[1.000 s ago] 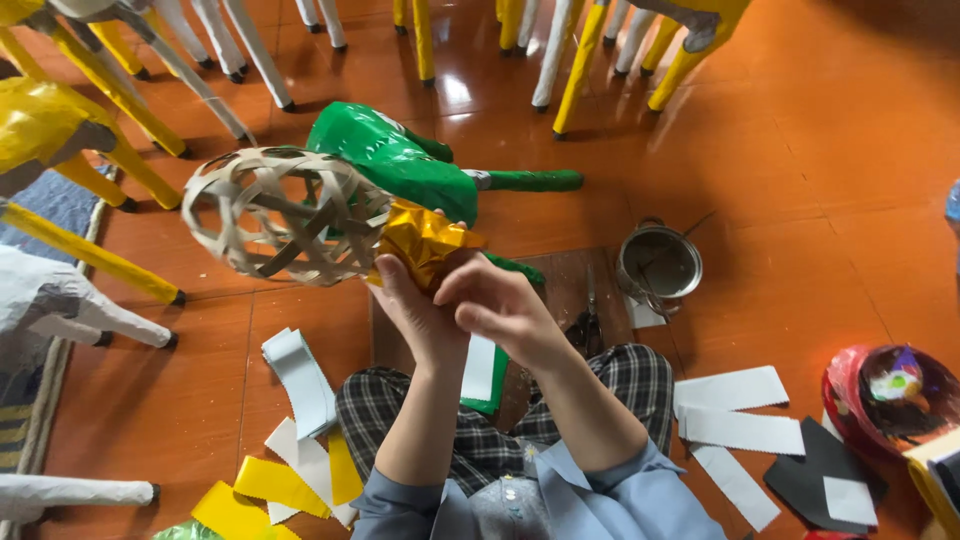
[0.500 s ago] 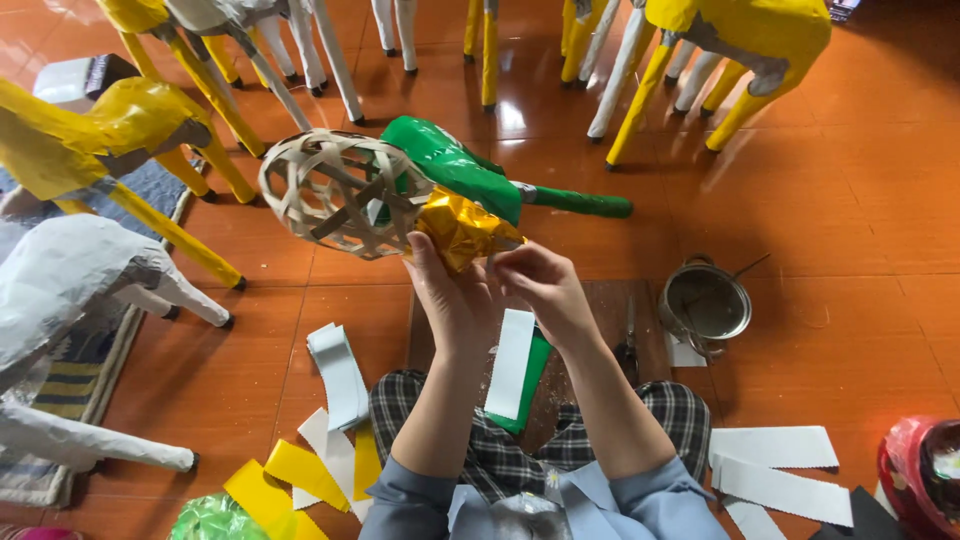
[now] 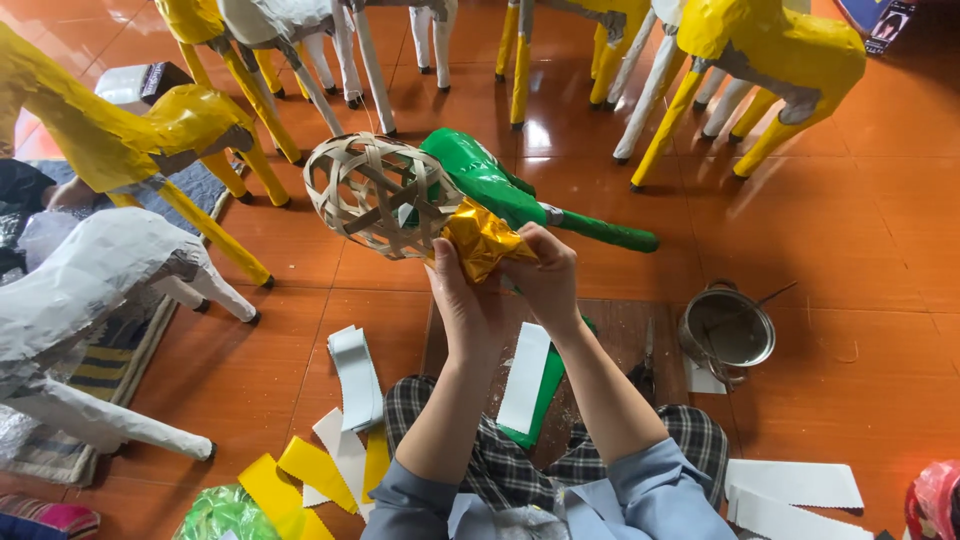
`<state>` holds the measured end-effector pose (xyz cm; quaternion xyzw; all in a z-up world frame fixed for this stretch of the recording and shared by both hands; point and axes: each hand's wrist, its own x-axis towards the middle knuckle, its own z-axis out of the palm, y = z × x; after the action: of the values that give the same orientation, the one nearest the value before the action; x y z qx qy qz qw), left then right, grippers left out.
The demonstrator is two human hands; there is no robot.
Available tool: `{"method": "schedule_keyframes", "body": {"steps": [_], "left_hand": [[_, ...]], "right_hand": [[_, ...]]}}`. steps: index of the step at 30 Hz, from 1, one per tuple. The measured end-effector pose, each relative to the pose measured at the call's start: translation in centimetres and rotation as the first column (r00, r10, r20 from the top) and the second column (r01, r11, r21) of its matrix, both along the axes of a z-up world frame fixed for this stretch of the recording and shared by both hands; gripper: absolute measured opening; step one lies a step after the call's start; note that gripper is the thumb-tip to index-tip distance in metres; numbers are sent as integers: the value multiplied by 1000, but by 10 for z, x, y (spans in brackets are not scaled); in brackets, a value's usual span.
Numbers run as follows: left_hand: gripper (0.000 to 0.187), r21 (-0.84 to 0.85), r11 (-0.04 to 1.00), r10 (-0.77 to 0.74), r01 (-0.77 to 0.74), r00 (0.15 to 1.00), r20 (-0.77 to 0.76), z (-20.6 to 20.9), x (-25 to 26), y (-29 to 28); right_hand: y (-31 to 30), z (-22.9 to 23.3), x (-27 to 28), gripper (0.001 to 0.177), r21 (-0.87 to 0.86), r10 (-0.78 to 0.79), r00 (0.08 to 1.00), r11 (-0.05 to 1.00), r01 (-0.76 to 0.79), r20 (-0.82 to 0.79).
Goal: Decorate a woven animal sculpture by applying colored paper strips and foil
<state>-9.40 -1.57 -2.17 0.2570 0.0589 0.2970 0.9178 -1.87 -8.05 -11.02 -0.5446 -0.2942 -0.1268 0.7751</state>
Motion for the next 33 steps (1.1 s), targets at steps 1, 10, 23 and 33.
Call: {"method": "schedule_keyframes", "body": {"steps": [1, 10, 23, 33], "left_hand": [[57, -1, 1000, 2, -2, 1000, 1, -7, 2, 2], [53, -26, 998, 53, -53, 999, -8, 7, -7, -5], [61, 44, 999, 33, -30, 997, -65, -5, -5, 4], [53, -180, 983, 20, -25, 999, -29, -1, -1, -1]], "right_hand": [[1, 9, -4, 21, -1, 2, 1000, 1000, -2, 1], [14, 53, -34, 77, -142, -26, 999, 989, 32, 44], [-22, 52, -25, 36, 119, 255, 951, 964, -236, -173], [-15, 64, -36, 18, 114, 82, 988, 991, -67, -134]]}}
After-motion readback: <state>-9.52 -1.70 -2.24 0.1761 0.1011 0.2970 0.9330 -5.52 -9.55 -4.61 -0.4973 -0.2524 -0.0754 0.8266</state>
